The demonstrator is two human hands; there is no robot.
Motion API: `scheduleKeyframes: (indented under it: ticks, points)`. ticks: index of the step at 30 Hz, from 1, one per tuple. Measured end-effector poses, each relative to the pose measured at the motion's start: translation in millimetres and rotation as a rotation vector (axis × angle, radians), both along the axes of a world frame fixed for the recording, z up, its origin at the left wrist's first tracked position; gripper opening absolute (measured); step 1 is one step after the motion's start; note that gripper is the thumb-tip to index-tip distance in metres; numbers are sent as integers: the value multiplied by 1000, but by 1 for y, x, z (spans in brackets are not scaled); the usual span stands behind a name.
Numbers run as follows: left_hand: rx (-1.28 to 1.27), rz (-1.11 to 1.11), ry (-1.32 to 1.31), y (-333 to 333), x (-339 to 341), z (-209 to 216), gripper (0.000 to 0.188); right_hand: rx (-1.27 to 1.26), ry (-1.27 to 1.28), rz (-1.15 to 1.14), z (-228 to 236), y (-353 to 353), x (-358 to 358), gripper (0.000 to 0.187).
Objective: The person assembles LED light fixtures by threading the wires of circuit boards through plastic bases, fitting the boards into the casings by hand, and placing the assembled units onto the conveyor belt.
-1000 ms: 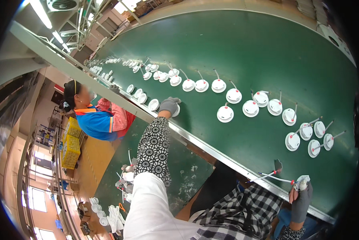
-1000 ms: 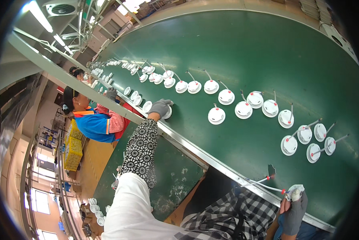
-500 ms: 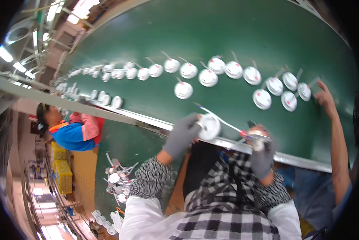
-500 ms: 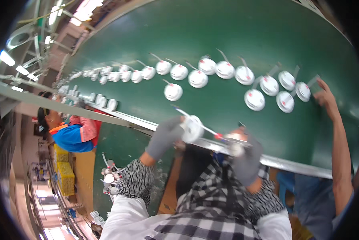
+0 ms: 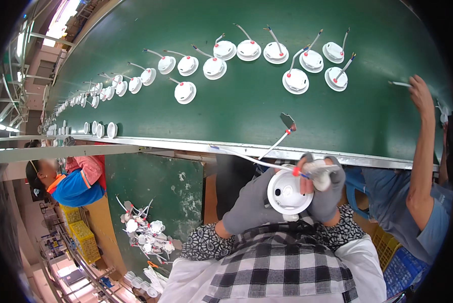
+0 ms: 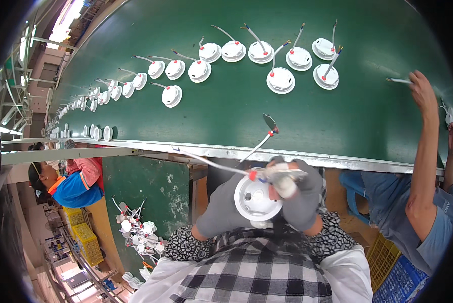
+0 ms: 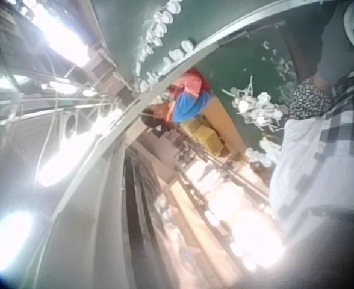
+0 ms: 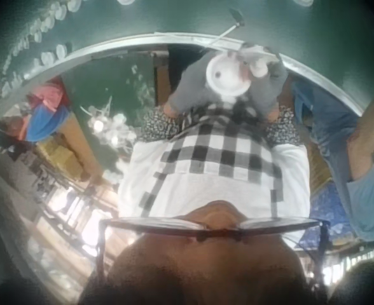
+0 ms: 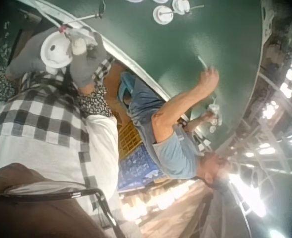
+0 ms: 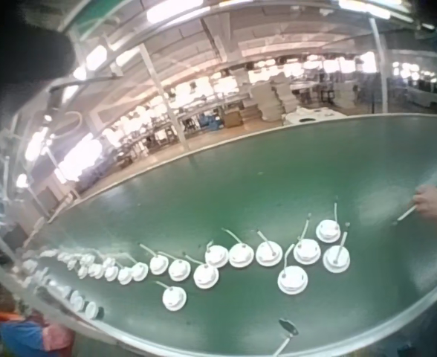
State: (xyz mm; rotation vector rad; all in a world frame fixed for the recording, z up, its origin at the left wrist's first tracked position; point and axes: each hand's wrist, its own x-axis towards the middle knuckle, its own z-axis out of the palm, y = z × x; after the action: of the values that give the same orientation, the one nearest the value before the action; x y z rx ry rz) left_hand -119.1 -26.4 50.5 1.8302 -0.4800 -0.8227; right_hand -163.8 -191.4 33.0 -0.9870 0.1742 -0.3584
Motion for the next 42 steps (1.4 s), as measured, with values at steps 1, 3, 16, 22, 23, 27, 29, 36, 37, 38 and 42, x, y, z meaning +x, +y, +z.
scheduleKeyframes:
  ticks: [1, 3, 16, 22, 23, 27, 29, 36, 37, 38, 42]
  points:
    - [37, 55, -180, 4, -2, -7, 87, 103, 11, 43, 6, -6, -3, 16]
    - [-5, 250, -376, 10, -3, -12, 77, 64, -96, -5, 16, -21, -5, 16]
    - [281, 463, -695, 30, -1, -14, 76, -29, 113, 138, -1, -35, -42, 24]
    - [339, 362, -1060, 29, 4, -12, 72, -406, 202, 181, 16, -25, -40, 18]
    - [338, 356, -1060, 29, 4, -13, 72, -630, 130, 100, 20, -20, -36, 17]
    - [358, 344, -1188, 21, -1, -10, 69, -807, 45, 76, 28, -2, -26, 17]
    - [360, 314, -1208, 17, -7, -4, 67, -763, 122, 222, 33, 8, -20, 19]
    - [85, 259, -825, 11, -18, -10, 72, -916, -15, 220, 7, 15, -12, 43]
    - [24, 232, -836, 10, -16, -8, 73, -914, -10, 216, 12, 16, -11, 43]
    - [23, 226, -832, 12, -17, -8, 73, -1007, 50, 221, 20, 15, -7, 59]
    - [-70, 209, -387, 23, -21, -14, 71, -1150, 12, 374, 12, 10, 0, 97]
